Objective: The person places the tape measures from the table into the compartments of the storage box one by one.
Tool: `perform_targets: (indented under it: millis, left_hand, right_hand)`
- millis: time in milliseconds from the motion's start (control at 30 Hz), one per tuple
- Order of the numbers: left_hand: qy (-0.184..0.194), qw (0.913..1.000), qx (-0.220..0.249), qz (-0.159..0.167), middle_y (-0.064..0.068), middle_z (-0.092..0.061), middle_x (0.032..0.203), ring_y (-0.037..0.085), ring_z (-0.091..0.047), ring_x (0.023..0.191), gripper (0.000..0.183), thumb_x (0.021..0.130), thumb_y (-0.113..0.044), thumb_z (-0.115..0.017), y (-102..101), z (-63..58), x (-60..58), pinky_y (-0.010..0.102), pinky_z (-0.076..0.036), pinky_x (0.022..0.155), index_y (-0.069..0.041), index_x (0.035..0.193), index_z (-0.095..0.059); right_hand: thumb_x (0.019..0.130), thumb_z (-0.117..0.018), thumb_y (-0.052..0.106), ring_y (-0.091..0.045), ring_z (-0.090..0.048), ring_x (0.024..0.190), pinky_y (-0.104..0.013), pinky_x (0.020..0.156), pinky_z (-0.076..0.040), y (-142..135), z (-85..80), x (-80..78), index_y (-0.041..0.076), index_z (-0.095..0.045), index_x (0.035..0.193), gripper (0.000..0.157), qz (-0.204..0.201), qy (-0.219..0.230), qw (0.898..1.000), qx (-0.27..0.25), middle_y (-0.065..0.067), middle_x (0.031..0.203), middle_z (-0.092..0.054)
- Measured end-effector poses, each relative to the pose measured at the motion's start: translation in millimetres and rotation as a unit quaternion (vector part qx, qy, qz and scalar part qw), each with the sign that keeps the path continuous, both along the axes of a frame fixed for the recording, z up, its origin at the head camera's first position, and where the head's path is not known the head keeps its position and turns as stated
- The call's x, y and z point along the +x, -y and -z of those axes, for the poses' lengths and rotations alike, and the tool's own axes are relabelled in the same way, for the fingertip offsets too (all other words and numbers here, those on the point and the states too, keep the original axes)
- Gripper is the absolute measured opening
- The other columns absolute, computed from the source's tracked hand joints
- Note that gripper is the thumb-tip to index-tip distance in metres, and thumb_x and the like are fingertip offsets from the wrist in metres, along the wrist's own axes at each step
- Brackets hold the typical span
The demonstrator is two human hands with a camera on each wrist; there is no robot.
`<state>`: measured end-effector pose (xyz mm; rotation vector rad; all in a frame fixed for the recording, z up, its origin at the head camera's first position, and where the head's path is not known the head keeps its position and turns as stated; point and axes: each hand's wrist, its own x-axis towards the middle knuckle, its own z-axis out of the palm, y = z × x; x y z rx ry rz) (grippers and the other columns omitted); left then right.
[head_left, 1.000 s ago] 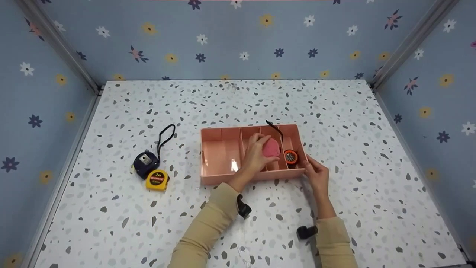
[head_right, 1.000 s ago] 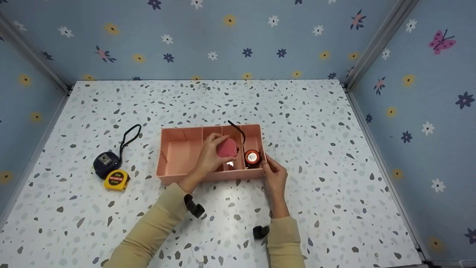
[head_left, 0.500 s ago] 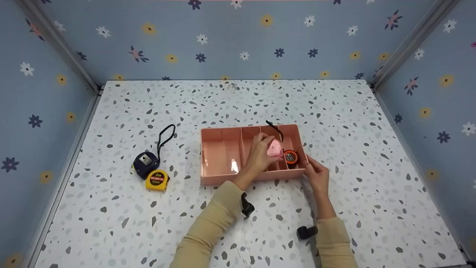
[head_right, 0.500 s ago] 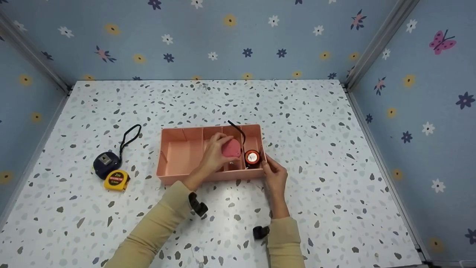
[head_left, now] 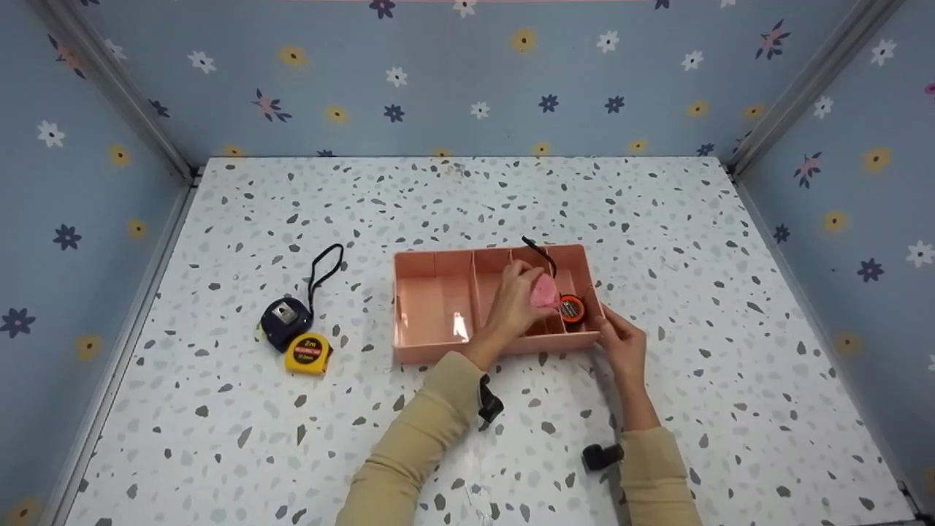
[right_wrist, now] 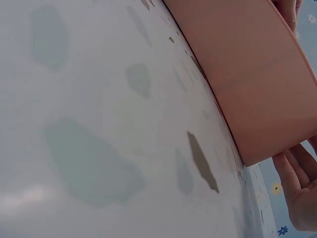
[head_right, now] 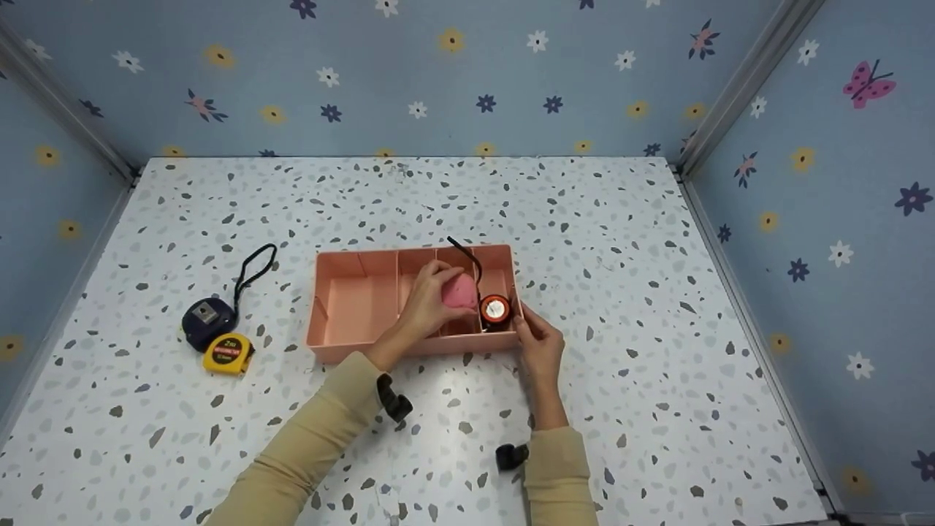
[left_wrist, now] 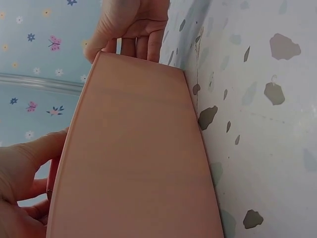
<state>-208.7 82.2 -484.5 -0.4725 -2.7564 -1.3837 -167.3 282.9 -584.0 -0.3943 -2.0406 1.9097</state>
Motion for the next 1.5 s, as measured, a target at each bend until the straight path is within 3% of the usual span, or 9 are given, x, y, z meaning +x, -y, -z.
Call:
perform_targets:
  millis: [233,333,600,700,867,1000,1300,1400,1500]
  left_hand:
    - [-0.008,0.9999,-0.01,-0.001,0.008,-0.046,0.108,0.018,-0.042,0.104,0.07,0.058,-0.02,-0.082,0.3,3.7,-1.8,0.02,-0.038,0.09,0.003,0.118,-0.054]
    - [-0.014,0.9995,-0.027,0.0,0.008,-0.047,0.108,0.018,-0.043,0.104,0.07,0.058,-0.022,-0.082,0.1,4.1,-2.6,0.02,-0.038,0.089,0.002,0.118,-0.054]
    - [-0.027,0.9984,-0.045,0.021,0.008,-0.047,0.102,0.017,-0.043,0.096,0.068,0.058,-0.025,-0.082,2.8,4.6,-5.6,0.021,-0.041,0.083,0.002,0.115,-0.055]
    - [-0.023,0.9976,-0.057,0.033,0.006,-0.045,0.1,0.016,-0.042,0.094,0.068,0.059,-0.026,-0.082,4.1,4.7,-7.7,0.02,-0.042,0.08,0.001,0.115,-0.055]
    - [-0.012,0.9955,-0.075,0.057,0.004,-0.044,0.098,0.015,-0.043,0.092,0.069,0.059,-0.03,-0.081,6.3,4.1,-12.3,0.019,-0.042,0.077,0.001,0.115,-0.055]
    - [-0.018,0.9922,-0.097,0.076,0.006,-0.047,0.099,0.017,-0.045,0.093,0.07,0.057,-0.033,-0.082,8.3,2.8,-17.1,0.022,-0.041,0.083,0.001,0.113,-0.056]
    - [-0.037,0.984,-0.136,0.109,0.006,-0.049,0.1,0.018,-0.046,0.094,0.069,0.055,-0.039,-0.082,10.7,4.4,-26.2,0.027,-0.039,0.086,-0.001,0.107,-0.058]
    - [-0.041,0.9825,-0.141,0.115,0.005,-0.05,0.098,0.018,-0.046,0.093,0.068,0.054,-0.039,-0.082,11.0,6.2,-27.9,0.027,-0.039,0.086,-0.001,0.105,-0.058]
    - [-0.041,0.9811,-0.147,0.119,0.005,-0.05,0.098,0.017,-0.046,0.093,0.068,0.054,-0.041,-0.082,11.0,7.2,-29.1,0.028,-0.038,0.086,-0.002,0.104,-0.058]
  right_hand:
    - [0.073,-0.07,0.039,-0.015,-0.061,0.085,-0.025,0.065,-0.051,0.1,-1.3,1.0,0.005,-0.063,0.11,0.051,-0.002,-0.007,1.0,-0.001,-0.014,0.107,-0.061]
    - [0.073,-0.07,0.038,-0.014,-0.061,0.085,-0.024,0.065,-0.051,0.4,-2.3,1.4,0.005,-0.063,0.11,0.05,0.0,-0.003,1.0,0.001,-0.013,0.107,-0.061]
    - [0.082,-0.063,0.015,-0.018,-0.059,0.095,-0.024,0.069,-0.05,0.7,-5.2,4.7,0.004,-0.062,0.112,0.031,-0.026,-0.025,0.999,-0.019,-0.013,0.111,-0.059]
    - [0.082,-0.064,0.018,-0.016,-0.059,0.093,-0.023,0.068,-0.05,0.0,-0.3,1.7,0.005,-0.062,0.111,0.032,-0.013,-0.017,1.0,-0.001,-0.012,0.11,-0.06]
    - [0.083,-0.063,0.017,-0.013,-0.059,0.091,-0.022,0.069,-0.05,7.4,-19.5,9.0,0.001,-0.06,0.113,0.034,-0.023,-0.017,1.0,0.0,-0.016,0.112,-0.058]
    - [0.083,-0.062,0.015,-0.01,-0.06,0.087,-0.021,0.068,-0.05,15.8,-37.8,15.4,-0.002,-0.058,0.113,0.036,-0.02,-0.009,1.0,0.009,-0.019,0.112,-0.057]
    - [0.066,-0.07,0.05,-0.013,-0.061,0.088,-0.026,0.068,-0.051,1.2,-3.8,2.2,0.003,-0.063,0.11,0.065,-0.009,-0.025,1.0,0.002,-0.013,0.108,-0.061]
    - [0.063,-0.071,0.053,-0.013,-0.061,0.087,-0.026,0.067,-0.051,0.7,-2.3,1.7,0.003,-0.063,0.109,0.068,-0.01,-0.033,0.999,-0.001,-0.011,0.106,-0.062]
    - [0.071,-0.069,0.046,-0.014,-0.061,0.087,-0.025,0.066,-0.051,3.5,-9.8,5.4,0.001,-0.062,0.111,0.06,-0.024,-0.039,0.999,0.006,-0.013,0.107,-0.061]
